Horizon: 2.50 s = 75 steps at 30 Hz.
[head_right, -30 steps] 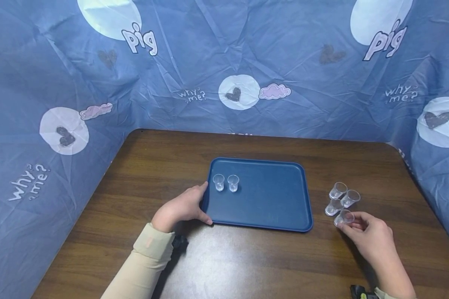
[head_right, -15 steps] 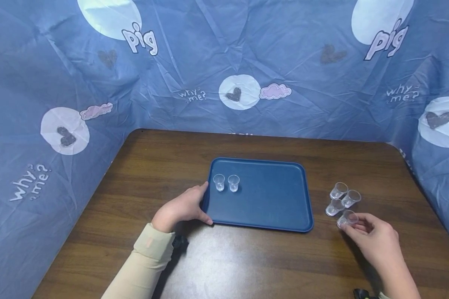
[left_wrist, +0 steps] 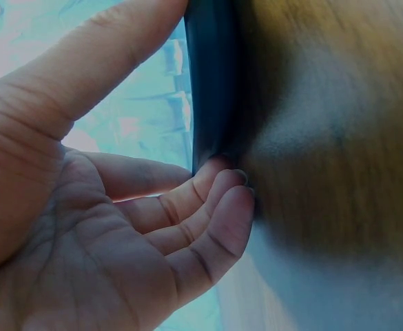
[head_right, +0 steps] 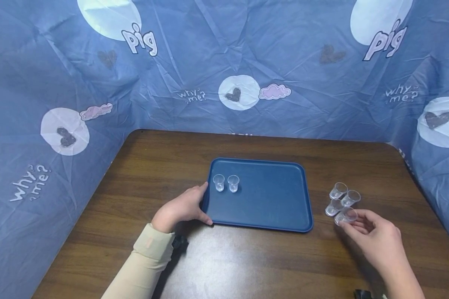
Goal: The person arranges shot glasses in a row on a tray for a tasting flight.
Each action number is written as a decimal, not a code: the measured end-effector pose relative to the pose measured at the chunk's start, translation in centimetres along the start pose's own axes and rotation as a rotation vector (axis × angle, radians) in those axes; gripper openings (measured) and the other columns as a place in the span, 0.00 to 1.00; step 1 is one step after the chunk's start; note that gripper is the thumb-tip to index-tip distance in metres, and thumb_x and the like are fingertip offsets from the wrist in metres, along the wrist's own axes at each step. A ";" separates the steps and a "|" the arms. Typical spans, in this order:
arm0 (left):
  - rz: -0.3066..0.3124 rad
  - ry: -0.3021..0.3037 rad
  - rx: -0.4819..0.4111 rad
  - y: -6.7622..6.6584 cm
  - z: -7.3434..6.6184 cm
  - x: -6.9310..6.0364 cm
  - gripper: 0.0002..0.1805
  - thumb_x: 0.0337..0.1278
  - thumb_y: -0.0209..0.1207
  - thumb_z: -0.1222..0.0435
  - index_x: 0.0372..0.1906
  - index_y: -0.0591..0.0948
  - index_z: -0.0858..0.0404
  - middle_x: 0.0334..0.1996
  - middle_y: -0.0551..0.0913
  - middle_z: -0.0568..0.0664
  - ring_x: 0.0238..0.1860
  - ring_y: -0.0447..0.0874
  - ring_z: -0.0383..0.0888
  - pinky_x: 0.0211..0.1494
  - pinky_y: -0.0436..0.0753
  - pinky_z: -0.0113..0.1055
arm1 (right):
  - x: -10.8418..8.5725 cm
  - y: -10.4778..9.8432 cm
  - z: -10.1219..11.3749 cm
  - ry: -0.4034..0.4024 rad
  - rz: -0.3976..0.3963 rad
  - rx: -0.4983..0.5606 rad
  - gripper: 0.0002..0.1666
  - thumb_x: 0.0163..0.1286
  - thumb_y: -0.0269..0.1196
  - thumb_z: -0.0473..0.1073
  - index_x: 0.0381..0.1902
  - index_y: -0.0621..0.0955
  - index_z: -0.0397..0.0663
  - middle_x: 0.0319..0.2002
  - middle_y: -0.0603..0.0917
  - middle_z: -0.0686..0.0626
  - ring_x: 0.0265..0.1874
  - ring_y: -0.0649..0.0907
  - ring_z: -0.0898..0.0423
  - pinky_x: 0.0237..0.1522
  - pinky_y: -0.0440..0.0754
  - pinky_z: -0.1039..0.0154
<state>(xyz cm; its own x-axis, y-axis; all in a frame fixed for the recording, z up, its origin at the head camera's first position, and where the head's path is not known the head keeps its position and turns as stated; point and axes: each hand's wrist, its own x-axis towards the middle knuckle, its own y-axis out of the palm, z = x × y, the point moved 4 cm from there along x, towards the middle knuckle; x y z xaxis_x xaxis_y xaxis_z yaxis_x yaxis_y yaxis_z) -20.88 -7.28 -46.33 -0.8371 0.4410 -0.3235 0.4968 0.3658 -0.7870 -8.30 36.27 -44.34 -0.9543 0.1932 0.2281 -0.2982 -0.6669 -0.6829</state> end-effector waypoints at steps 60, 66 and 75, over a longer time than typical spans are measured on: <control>-0.025 0.031 0.011 0.1 0.2 0.2 0.69 0.34 0.85 0.55 0.76 0.54 0.79 0.69 0.66 0.73 0.70 0.66 0.62 0.72 0.65 0.48 | 6.8 12.3 9.5 -0.129 0.280 0.059 0.14 0.62 0.75 0.39 0.44 0.85 0.40 0.35 0.87 0.48 0.33 0.86 0.55 0.34 0.85 0.61; -0.031 0.038 0.005 0.0 0.2 0.2 0.69 0.33 0.85 0.56 0.76 0.54 0.80 0.68 0.67 0.74 0.69 0.66 0.63 0.71 0.66 0.48 | 7.4 13.6 10.2 -0.135 0.301 0.082 0.13 0.62 0.75 0.39 0.42 0.85 0.41 0.35 0.87 0.49 0.33 0.86 0.56 0.35 0.85 0.61; -0.024 0.031 -0.006 -0.1 0.1 0.0 0.69 0.34 0.85 0.56 0.77 0.53 0.79 0.69 0.65 0.74 0.70 0.65 0.62 0.71 0.65 0.48 | 8.3 15.7 11.2 -0.121 0.350 0.114 0.14 0.62 0.76 0.39 0.43 0.85 0.41 0.35 0.87 0.49 0.34 0.87 0.55 0.36 0.86 0.59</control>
<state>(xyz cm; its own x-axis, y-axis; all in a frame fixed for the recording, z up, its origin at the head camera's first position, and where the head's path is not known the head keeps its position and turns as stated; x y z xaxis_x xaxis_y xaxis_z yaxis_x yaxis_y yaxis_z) -21.00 -7.44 -46.30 -0.8416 0.4570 -0.2878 0.4777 0.3814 -0.7914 -20.64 19.34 -45.39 -0.9867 -0.1417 0.0801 0.0554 -0.7548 -0.6536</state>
